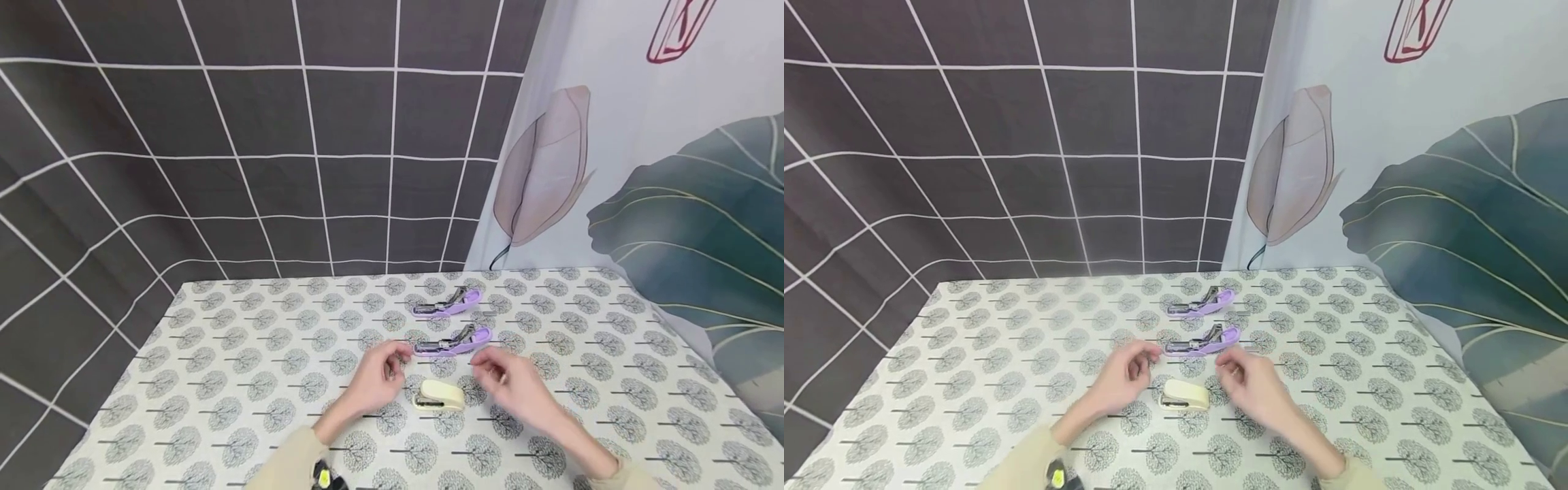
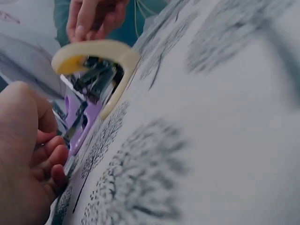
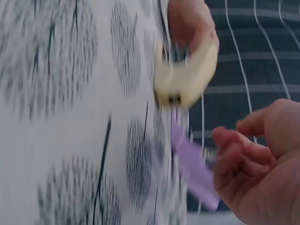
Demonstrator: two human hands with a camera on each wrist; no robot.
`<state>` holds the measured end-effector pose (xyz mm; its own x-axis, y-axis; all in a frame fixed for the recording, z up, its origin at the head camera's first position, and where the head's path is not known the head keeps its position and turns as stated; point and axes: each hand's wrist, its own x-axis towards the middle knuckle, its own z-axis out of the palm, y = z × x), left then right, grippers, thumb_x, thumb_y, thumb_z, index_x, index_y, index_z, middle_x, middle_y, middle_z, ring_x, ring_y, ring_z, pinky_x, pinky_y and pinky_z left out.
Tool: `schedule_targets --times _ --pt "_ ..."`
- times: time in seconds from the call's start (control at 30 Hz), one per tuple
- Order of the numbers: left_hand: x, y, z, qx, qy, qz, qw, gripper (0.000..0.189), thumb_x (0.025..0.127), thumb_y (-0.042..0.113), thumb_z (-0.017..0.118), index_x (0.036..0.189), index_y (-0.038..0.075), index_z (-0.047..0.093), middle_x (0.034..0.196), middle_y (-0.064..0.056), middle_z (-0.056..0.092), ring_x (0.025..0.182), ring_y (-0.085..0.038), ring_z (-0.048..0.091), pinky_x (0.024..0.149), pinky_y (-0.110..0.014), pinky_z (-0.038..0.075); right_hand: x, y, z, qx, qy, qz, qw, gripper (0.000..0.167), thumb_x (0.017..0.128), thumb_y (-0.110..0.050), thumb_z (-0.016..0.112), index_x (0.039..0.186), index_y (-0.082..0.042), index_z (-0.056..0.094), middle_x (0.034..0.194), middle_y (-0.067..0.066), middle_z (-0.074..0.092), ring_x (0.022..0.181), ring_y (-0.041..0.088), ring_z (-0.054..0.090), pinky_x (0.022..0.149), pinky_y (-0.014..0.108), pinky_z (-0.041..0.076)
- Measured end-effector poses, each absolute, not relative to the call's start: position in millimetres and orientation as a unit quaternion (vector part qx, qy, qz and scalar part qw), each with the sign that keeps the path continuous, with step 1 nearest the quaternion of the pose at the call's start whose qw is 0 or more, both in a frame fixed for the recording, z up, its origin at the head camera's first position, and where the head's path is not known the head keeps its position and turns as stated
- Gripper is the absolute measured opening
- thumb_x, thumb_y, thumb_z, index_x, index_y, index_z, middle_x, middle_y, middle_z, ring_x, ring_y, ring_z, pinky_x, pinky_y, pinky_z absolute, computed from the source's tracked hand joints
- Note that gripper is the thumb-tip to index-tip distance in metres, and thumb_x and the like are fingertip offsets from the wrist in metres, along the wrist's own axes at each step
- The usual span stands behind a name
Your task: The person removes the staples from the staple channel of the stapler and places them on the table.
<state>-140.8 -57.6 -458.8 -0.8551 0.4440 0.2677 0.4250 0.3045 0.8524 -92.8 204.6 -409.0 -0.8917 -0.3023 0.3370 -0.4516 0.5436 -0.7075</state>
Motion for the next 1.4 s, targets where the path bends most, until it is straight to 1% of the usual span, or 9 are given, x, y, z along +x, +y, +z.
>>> schedule_targets --times 0.07,0.17,0.3,0.43,0.6,0.73,1.03,1.27,1.4 --pt "-129.1 -61.9 -456.4 0.284 0.810 0.512 0.027 0.048 0.072 -0.013 0.061 0.118 0.003 0.063 0.100 -0.005 0.062 0.076 -0.011 0.052 0.065 -0.025 0.047 -89.9 193.3 -408.9 0.265 -0.873 0.401 0.083 0.014 0.085 0.006 0.069 0.099 0.001 0.066 0.083 -0.001 0.064 0.068 0.006 0.058 0.057 0.024 0.051" --pt "-117.9 -63.2 -456.3 0.313 0.820 0.478 0.036 0.046 0.074 -0.004 0.070 0.118 0.008 0.063 0.102 0.000 0.062 0.082 -0.009 0.053 0.070 -0.024 0.046 -86.5 178.8 -408.0 0.285 -0.886 0.358 0.068 0.022 0.083 -0.002 0.076 0.103 -0.005 0.067 0.093 -0.003 0.062 0.079 0.009 0.059 0.066 0.027 0.053" --pt "-114.1 -58.3 -460.7 0.336 0.831 0.443 0.014 0.041 0.076 0.009 0.082 0.113 0.010 0.065 0.101 0.005 0.062 0.086 -0.007 0.053 0.076 -0.023 0.046 -85.7 164.4 -409.2 0.301 -0.900 0.304 0.079 0.034 0.077 -0.007 0.081 0.107 -0.012 0.066 0.099 -0.005 0.058 0.085 0.011 0.056 0.072 0.030 0.052" --pt "-114.2 -52.8 -466.8 0.330 0.838 0.435 -0.008 0.035 0.074 0.009 0.086 0.104 0.011 0.069 0.093 0.009 0.060 0.081 -0.004 0.051 0.075 -0.021 0.046 -87.4 156.3 -409.8 0.327 -0.901 0.268 0.099 0.035 0.076 -0.005 0.081 0.108 -0.014 0.067 0.097 -0.006 0.060 0.085 0.010 0.056 0.073 0.032 0.053" --pt "-113.3 -49.1 -469.0 0.324 0.840 0.434 -0.030 0.026 0.074 0.008 0.086 0.094 0.012 0.071 0.087 0.012 0.060 0.076 -0.002 0.049 0.070 -0.019 0.044 -87.8 154.4 -406.3 0.332 -0.906 0.247 0.093 0.033 0.079 -0.005 0.080 0.107 -0.015 0.068 0.098 -0.007 0.061 0.089 0.011 0.057 0.076 0.036 0.054" --pt "-112.7 -48.7 -467.7 0.324 0.838 0.437 -0.040 0.022 0.074 0.007 0.085 0.090 0.012 0.072 0.084 0.012 0.060 0.071 -0.002 0.048 0.066 -0.018 0.042 -88.3 153.4 -404.5 0.336 -0.908 0.235 0.085 0.031 0.080 -0.005 0.079 0.108 -0.014 0.067 0.101 -0.005 0.063 0.093 0.013 0.058 0.078 0.038 0.055" --pt "-111.5 -48.7 -469.8 0.314 0.842 0.436 -0.037 0.021 0.075 0.009 0.085 0.091 0.013 0.073 0.080 0.012 0.058 0.067 -0.001 0.045 0.062 -0.017 0.039 -88.3 152.1 -405.8 0.355 -0.904 0.219 0.093 0.033 0.080 -0.003 0.077 0.109 -0.013 0.065 0.100 -0.005 0.060 0.092 0.014 0.057 0.075 0.037 0.055" --pt "-110.8 -48.7 -469.2 0.317 0.842 0.434 -0.042 0.021 0.074 0.009 0.084 0.092 0.013 0.072 0.080 0.013 0.058 0.067 -0.001 0.045 0.061 -0.017 0.039 -87.5 155.0 -408.4 0.355 -0.899 0.236 0.103 0.035 0.079 0.001 0.076 0.110 -0.011 0.063 0.105 -0.002 0.063 0.097 0.017 0.059 0.081 0.040 0.055" --pt "-111.2 -49.7 -469.1 0.313 0.843 0.435 -0.044 0.021 0.074 0.007 0.084 0.091 0.013 0.072 0.080 0.013 0.059 0.066 -0.002 0.044 0.061 -0.017 0.039 -88.0 159.7 -408.2 0.363 -0.883 0.275 0.116 0.037 0.079 0.007 0.074 0.110 -0.009 0.061 0.107 0.000 0.063 0.096 0.017 0.060 0.082 0.037 0.055"
